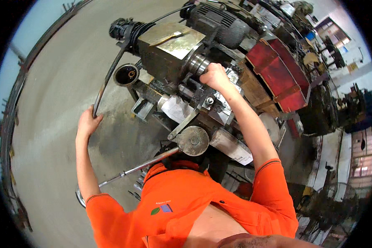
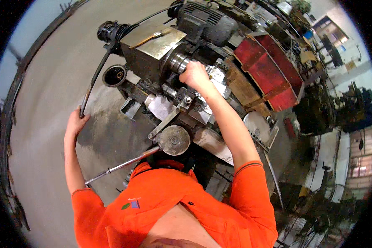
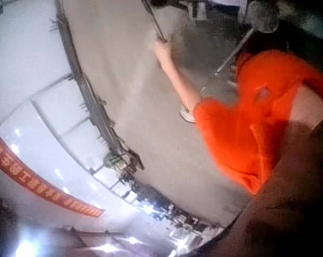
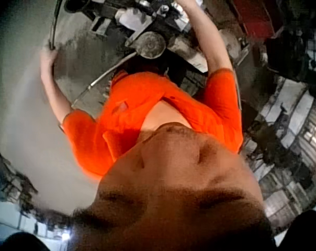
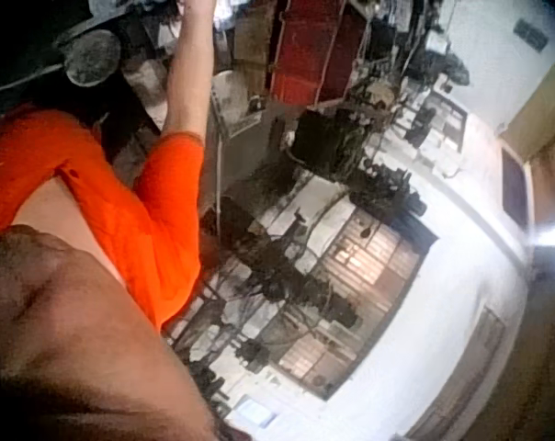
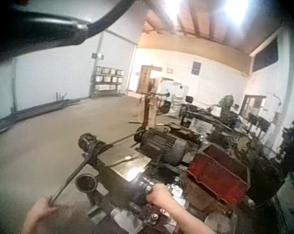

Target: The person operates a metal lathe in a workshop, repeatedly inserting small metal parts into the machine and using a long metal rod to guide them. They also use a brush to clean the machine's surface and handle a pile of metal components.

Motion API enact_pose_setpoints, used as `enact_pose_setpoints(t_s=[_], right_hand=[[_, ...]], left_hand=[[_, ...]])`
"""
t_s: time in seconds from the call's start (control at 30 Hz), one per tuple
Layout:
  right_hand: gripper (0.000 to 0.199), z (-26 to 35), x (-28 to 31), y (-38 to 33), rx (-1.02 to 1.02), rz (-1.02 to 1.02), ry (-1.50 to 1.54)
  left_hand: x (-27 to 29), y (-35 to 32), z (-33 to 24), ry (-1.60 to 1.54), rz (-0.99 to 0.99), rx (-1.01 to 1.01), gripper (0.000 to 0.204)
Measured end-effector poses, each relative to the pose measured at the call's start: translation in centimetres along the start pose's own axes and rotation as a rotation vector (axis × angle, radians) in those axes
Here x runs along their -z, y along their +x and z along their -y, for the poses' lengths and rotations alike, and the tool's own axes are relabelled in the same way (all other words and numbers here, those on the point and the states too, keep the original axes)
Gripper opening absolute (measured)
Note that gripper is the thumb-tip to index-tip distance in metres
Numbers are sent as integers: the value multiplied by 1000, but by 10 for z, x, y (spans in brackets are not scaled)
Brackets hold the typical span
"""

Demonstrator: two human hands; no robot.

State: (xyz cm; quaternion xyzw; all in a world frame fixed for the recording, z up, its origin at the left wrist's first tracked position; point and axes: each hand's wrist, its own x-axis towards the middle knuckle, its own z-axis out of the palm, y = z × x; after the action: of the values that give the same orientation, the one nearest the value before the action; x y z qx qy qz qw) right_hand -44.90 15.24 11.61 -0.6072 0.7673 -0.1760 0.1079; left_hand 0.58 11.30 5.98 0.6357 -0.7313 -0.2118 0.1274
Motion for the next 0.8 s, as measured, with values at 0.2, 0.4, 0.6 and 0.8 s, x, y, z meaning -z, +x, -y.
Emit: enact_pose_setpoints(t_s=[0.2, 0.4, 0.6, 0.8], right_hand=[[30, -7, -5, 5, 42, -49, 1], [28, -11, -2, 3, 26, -9, 29], [27, 10, 1, 2, -16, -80, 22], [24, 0, 2, -2, 104, -64, -95]], left_hand=[[3, -50, 24, 180, -40, 105, 31], [-5, -20, 55, 434, -144, 120, 19], [61, 73, 151, 806, -287, -56, 11], [60, 91, 141, 755, -256, -34, 11]])
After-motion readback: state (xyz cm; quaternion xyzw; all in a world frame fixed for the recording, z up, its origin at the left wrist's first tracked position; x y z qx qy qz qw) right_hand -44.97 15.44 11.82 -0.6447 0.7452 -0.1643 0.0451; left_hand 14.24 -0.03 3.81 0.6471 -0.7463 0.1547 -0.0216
